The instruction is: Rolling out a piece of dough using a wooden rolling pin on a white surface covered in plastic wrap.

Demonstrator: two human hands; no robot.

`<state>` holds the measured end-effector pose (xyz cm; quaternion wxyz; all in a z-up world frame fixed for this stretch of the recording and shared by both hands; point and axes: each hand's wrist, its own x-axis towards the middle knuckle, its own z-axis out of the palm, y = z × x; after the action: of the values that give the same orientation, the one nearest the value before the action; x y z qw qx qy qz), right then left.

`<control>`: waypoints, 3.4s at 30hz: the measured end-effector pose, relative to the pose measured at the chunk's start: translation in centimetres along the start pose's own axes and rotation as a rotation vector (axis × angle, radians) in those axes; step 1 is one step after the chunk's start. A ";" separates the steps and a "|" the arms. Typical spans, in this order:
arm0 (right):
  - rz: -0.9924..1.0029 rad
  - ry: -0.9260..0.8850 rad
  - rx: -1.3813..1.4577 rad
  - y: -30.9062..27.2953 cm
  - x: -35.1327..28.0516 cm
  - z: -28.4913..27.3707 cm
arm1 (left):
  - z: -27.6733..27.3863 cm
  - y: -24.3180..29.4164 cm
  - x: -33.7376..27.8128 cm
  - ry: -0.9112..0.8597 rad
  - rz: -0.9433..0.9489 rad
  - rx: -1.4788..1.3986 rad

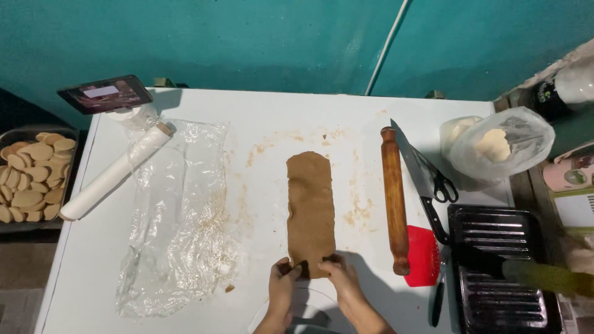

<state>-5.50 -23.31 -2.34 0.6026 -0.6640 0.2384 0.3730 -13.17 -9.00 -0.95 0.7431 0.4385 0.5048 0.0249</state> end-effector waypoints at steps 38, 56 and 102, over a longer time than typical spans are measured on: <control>0.248 -0.275 0.184 -4.9 1.6 -1.3 | 0.0 2.2 -0.3 -0.269 -0.363 -0.376; -0.169 0.142 -1.009 -8.8 -3.1 -1.2 | -17.6 7.4 -5.9 0.461 0.683 0.758; -1.053 0.239 -1.407 -22.4 10.6 18.1 | -11.9 6.0 1.6 -0.382 1.044 0.926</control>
<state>14.32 -0.60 3.37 0.1194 -0.9388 -0.3212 0.0357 -19.10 2.92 0.72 0.4477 0.8889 0.0495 0.0832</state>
